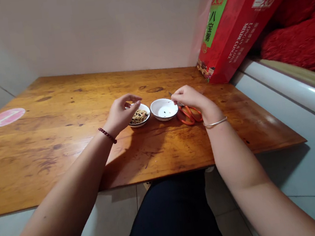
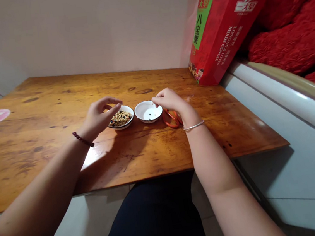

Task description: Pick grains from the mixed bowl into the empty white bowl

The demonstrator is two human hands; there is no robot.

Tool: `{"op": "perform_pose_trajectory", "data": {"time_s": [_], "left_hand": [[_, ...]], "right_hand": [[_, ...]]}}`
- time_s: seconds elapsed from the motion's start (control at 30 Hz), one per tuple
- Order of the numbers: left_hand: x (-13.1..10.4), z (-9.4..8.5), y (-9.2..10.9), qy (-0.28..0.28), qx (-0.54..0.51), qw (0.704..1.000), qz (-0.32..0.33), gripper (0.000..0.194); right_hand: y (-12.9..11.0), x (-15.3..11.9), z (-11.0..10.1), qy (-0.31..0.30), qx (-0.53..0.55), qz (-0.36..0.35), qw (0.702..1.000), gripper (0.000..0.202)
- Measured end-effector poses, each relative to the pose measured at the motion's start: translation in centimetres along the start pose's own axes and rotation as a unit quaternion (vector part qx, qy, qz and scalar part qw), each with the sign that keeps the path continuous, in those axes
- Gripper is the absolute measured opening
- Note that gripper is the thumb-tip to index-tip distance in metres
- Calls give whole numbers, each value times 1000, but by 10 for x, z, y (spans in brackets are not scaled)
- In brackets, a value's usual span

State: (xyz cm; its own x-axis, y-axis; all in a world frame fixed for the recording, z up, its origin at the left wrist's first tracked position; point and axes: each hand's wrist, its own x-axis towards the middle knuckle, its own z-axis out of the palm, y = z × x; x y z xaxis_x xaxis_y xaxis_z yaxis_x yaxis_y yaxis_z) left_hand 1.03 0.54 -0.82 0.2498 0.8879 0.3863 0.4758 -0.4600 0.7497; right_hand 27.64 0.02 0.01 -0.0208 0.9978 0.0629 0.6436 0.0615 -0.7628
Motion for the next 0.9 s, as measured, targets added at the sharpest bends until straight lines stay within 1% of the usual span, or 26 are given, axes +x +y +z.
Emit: {"op": "perform_pose_trajectory", "data": {"time_s": [0.1,0.3,0.4,0.5,0.6,0.7,0.77,0.9], "left_hand": [[1,1,-2,-4,-2,1000,6,24],[3,1,-9,-4,13,1000,2,24],[2,-1,-12,7,84,996,-23,21],[-2,-4,-13,8,212,977,-19,21],[-6,-5,-13,-29,313,949,-3,23],[-6,-4,-16,-78,355,932,-2,25],[-5,-3,-18,-92,360,928,-10,23],[-3,-3,-21,-100,348,932,-14,21]], "right_hand": [[-2,-2,-1,-8,-26,16,1000,23],[-5,-3,-1,-12,-18,37,999,25],[-3,-1,0,0,37,7,999,23],[-6,-1,4,12,114,-49,992,21],[-14,-3,12,14,166,-79,983,20],[-22,-7,23,5,181,-88,980,20],[-25,-7,30,-5,181,-92,979,21],[-25,-7,39,-12,187,-105,977,21]]}}
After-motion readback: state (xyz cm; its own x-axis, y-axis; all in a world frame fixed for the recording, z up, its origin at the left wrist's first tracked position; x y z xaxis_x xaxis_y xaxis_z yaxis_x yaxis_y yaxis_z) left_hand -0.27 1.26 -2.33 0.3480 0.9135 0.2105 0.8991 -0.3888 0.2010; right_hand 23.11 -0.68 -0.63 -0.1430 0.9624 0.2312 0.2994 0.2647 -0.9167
